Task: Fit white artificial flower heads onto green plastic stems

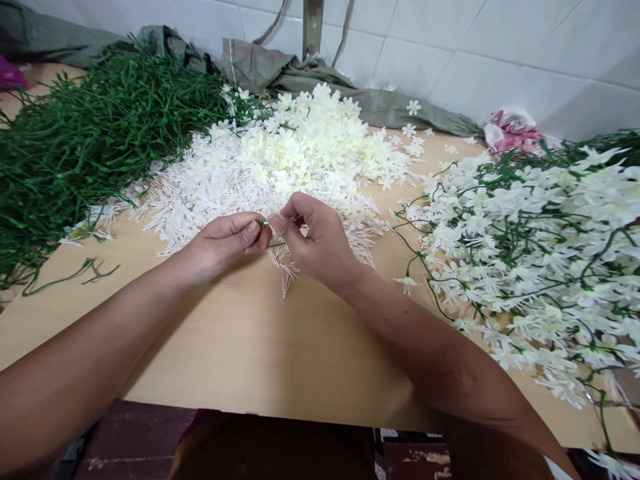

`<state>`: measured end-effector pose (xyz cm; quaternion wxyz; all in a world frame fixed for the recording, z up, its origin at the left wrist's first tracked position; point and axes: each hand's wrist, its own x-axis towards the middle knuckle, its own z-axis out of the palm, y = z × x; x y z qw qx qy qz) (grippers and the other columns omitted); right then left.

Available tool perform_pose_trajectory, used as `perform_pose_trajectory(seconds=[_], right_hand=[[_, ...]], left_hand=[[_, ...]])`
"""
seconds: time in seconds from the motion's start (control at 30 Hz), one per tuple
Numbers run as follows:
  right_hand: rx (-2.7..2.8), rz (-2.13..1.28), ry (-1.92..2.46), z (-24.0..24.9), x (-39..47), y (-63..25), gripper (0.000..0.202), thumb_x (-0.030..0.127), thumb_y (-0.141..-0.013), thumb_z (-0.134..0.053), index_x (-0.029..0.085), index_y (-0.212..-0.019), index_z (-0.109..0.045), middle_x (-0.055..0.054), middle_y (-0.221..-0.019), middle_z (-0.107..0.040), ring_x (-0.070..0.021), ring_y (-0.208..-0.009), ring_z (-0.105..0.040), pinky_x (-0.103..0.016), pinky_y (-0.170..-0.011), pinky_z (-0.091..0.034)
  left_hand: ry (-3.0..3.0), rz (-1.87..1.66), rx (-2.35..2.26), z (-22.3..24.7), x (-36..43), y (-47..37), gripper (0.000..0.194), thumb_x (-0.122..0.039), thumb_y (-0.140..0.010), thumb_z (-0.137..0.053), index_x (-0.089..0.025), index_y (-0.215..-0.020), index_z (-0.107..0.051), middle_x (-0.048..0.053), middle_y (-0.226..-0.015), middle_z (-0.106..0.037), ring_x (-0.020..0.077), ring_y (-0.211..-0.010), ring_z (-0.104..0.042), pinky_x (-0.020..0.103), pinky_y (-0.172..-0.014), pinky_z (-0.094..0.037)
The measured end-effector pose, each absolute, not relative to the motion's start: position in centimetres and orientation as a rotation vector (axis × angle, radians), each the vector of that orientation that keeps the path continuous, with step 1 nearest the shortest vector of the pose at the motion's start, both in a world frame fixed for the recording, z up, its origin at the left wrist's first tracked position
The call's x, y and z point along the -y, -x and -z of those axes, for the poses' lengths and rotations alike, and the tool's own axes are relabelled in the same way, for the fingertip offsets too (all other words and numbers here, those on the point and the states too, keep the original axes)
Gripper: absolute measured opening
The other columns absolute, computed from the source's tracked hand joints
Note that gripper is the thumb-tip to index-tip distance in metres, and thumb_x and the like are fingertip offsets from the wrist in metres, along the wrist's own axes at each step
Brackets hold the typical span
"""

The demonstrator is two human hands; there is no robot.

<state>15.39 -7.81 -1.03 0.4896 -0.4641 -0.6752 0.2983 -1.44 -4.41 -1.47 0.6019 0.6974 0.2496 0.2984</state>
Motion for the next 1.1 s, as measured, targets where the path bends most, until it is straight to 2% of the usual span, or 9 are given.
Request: perform_pose_trajectory(seconds=[0.27,0.4,0.6,0.77,0.9,1.1], right_hand=[[1.815,-0.565,1.124,1.2,7.8,-15.6,0.025,0.029,-0.084,-0.058,0.019,-0.065,-0.045,0.002,-0.064,-0.050,-0.0103,-0.064,-0.046,-0.028,-0.062,-0.038],[1.756,-0.749,1.073,1.6,7.5,-15.7,0.032,0.041,-0.080,-0.063,0.020,-0.065,-0.044,0.002,-0.064,-0.048,-0.0106,-0.064,-0.047,-0.027,-0.061,-0.041],[1.570,-1.049,1.078,1.8,7.2,-15.9,0.041,0.051,-0.072,-0.071,0.021,-0.066,-0.045,0.004,-0.061,-0.047,-0.0093,-0.059,-0.045,-0.027,-0.059,-0.042],[1.542,-0.992,1.081,2.2,7.0,-15.8,0.039,0.051,-0.071,-0.071,0.020,-0.067,-0.047,0.003,-0.062,-0.051,-0.0100,-0.061,-0.048,-0.028,-0.061,-0.044],[1.573,-0.965,1.065,2.4,6.9,-15.9,0.037,0.050,-0.073,-0.070,0.020,-0.069,-0.049,0.002,-0.065,-0.056,-0.0106,-0.063,-0.052,-0.028,-0.061,-0.044],[1.601,-0.881,1.117,1.9,7.1,-15.9,0.039,0.051,-0.074,-0.068,0.020,-0.065,-0.046,0.003,-0.061,-0.049,-0.0091,-0.059,-0.042,-0.026,-0.055,-0.038]], left_hand=[[-1.612,-0.641,-0.602,1.2,4.5,1.4,0.043,-0.053,-0.084,-0.051,-0.016,-0.063,-0.048,-0.003,-0.059,-0.041,0.0080,-0.056,-0.034,0.024,-0.054,-0.028],[-1.650,-0.640,-0.604,1.4,4.4,1.3,0.045,-0.052,-0.085,-0.049,-0.017,-0.058,-0.041,-0.004,-0.057,-0.036,0.0078,-0.054,-0.032,0.024,-0.053,-0.027],[-1.693,-0.657,-0.713,1.5,4.8,0.9,0.039,-0.050,-0.088,-0.042,-0.016,-0.070,-0.049,-0.003,-0.061,-0.040,0.0090,-0.056,-0.034,0.024,-0.053,-0.029],[-1.705,-0.716,-0.759,1.7,5.1,0.6,0.032,-0.042,-0.090,-0.041,-0.017,-0.070,-0.047,-0.003,-0.060,-0.037,0.0092,-0.056,-0.032,0.024,-0.051,-0.027],[-1.656,-0.736,-0.798,1.7,4.7,0.7,0.033,-0.042,-0.089,-0.042,-0.017,-0.069,-0.050,-0.003,-0.059,-0.036,0.0097,-0.055,-0.032,0.025,-0.051,-0.027],[-1.788,-0.749,-0.800,1.9,4.3,0.9,0.038,-0.045,-0.090,-0.042,-0.017,-0.066,-0.051,-0.002,-0.058,-0.041,0.0109,-0.057,-0.037,0.026,-0.055,-0.032]])
